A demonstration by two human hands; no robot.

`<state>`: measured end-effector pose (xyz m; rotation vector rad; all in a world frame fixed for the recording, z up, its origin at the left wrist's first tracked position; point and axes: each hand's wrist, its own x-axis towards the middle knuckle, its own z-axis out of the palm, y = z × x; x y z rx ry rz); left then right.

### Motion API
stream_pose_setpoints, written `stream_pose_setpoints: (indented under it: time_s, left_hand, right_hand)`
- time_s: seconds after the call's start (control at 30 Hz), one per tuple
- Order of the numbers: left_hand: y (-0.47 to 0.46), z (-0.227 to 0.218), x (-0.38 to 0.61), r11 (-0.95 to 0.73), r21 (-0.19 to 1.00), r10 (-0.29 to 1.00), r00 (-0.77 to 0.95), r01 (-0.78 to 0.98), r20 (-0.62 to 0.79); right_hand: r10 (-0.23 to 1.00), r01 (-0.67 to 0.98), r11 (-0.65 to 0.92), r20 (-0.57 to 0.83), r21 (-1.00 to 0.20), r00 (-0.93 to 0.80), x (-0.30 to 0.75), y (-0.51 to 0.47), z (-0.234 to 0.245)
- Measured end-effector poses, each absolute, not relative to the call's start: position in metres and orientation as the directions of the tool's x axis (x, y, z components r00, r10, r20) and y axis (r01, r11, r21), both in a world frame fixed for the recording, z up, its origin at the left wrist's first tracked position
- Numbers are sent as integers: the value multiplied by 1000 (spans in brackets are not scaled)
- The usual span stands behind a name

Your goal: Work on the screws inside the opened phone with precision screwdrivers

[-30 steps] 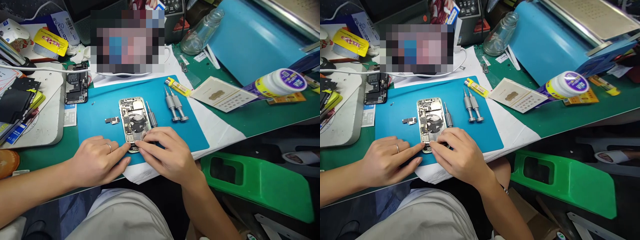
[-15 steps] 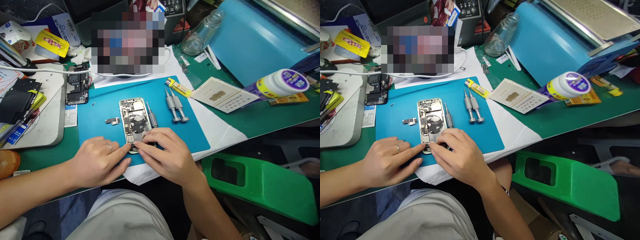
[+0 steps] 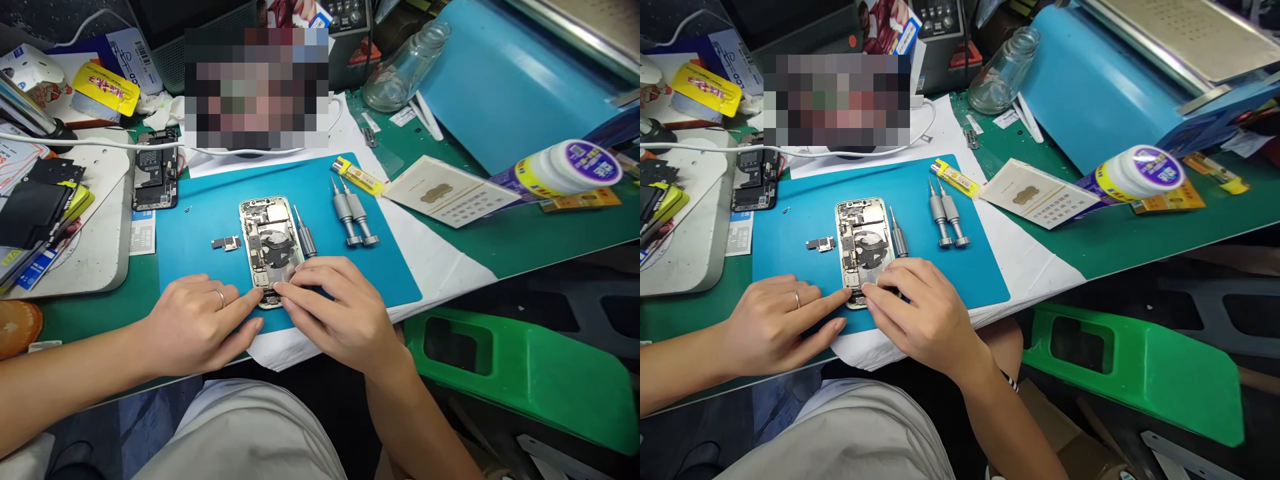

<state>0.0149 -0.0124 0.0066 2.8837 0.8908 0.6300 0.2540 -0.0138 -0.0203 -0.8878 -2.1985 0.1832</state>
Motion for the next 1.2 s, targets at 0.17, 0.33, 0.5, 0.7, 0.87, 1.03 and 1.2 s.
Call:
stream_pose_setpoints:
  time_s: [0.17,0.33,0.5,0.7,0.87,1.03,1.2]
  left_hand:
    - [-13,6,14,-832,190,552,745,522,374]
    - [-13,5,14,-833,202,552,749,515,367]
    - [-13,6,14,-833,191,550,748,518,370]
    - [-13,6,14,-834,187,550,751,520,367]
    - [-13,6,14,-832,193,553,746,521,370]
    - [-13,7,13,-832,211,554,746,513,369]
    - [-13,5,7,-826,253,563,747,503,353]
  right_hand:
    - [644,535,758,565,-374,-516,253,-13,-20]
    - [652,559,748,551,-358,-521,252,-13,-19]
    - [652,562,747,557,-355,-515,252,-13,-20]
    - [652,550,746,578,-375,-491,253,-14,-21]
    - [648,545,750,584,-375,-489,254,-14,-21]
    - [639,544,760,565,-356,-522,253,-13,-19]
    - [658,569,743,545,-353,-521,250,-10,-17]
